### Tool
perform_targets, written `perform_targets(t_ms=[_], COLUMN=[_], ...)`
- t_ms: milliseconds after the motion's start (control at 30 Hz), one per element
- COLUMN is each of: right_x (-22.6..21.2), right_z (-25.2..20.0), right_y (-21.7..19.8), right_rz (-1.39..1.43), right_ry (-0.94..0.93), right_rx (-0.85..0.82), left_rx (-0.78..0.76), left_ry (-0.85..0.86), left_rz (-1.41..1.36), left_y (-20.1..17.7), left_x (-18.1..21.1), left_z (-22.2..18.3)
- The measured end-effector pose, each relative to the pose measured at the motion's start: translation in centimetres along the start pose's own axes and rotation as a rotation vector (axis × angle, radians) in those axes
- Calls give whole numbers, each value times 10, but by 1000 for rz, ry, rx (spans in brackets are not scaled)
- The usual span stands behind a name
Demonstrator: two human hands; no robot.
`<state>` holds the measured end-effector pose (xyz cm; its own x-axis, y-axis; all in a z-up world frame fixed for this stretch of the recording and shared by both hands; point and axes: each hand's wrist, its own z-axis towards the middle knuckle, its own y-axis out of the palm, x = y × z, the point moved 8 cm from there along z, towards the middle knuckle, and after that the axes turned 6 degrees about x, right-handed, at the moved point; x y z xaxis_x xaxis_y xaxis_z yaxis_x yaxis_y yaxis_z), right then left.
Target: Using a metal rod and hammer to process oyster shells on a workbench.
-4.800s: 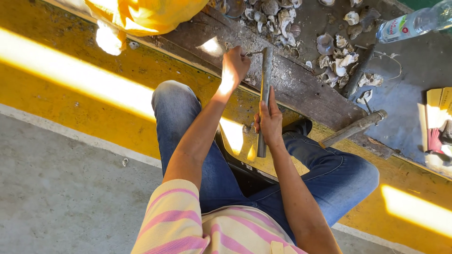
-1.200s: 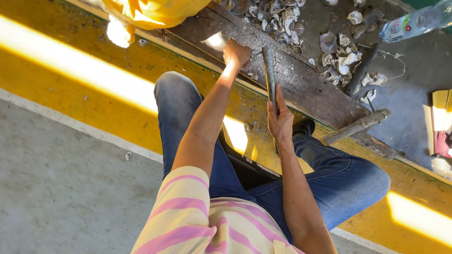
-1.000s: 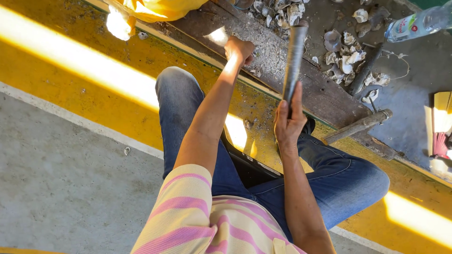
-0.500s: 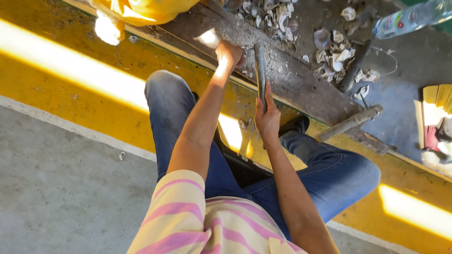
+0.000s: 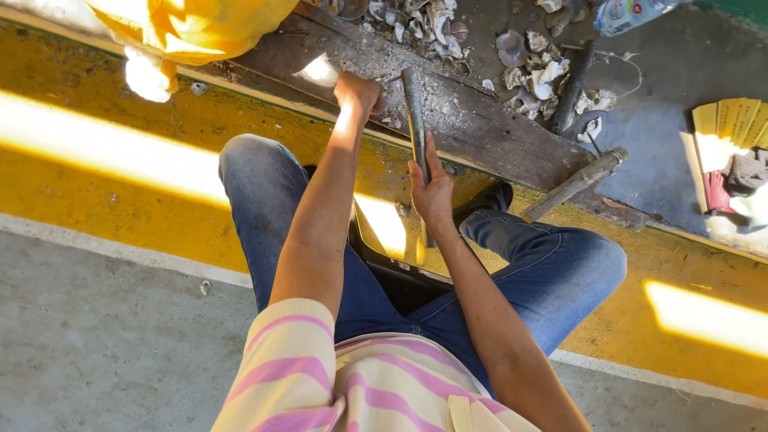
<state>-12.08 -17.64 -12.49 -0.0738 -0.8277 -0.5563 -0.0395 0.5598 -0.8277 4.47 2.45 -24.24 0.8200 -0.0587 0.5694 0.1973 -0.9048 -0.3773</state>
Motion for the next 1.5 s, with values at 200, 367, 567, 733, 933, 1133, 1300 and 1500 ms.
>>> perform_targets(t_ms=[200,367,567,733,933,1133,1300,1500], right_x=[8,-10,-7,-25,-30,-26,-12,-33], right_z=[-1,11,6,-5,-8,-14,6,13], right_y=[23,-32,3,14,10,10,-1,-20], right_rz=[1163,29,410,1054,1360,1484,690,201], right_ry=[623,62,189,524,770,921,224,89], right_rx=[-176,4,19,-76,-161,-269,64,40], left_rx=[164,295,238,233,316,281,224,39], left_ry=[464,775,644,563,698,686,640,457], left_rz=[121,481,223,172,381,513,566,205], left_y=[-4,15,-12,-11,-8,4,-11,-13], left_x=[24,61,51,52,75,69,85,54], left_z=[0,28,-20,-49,-89,-70,-33,-26])
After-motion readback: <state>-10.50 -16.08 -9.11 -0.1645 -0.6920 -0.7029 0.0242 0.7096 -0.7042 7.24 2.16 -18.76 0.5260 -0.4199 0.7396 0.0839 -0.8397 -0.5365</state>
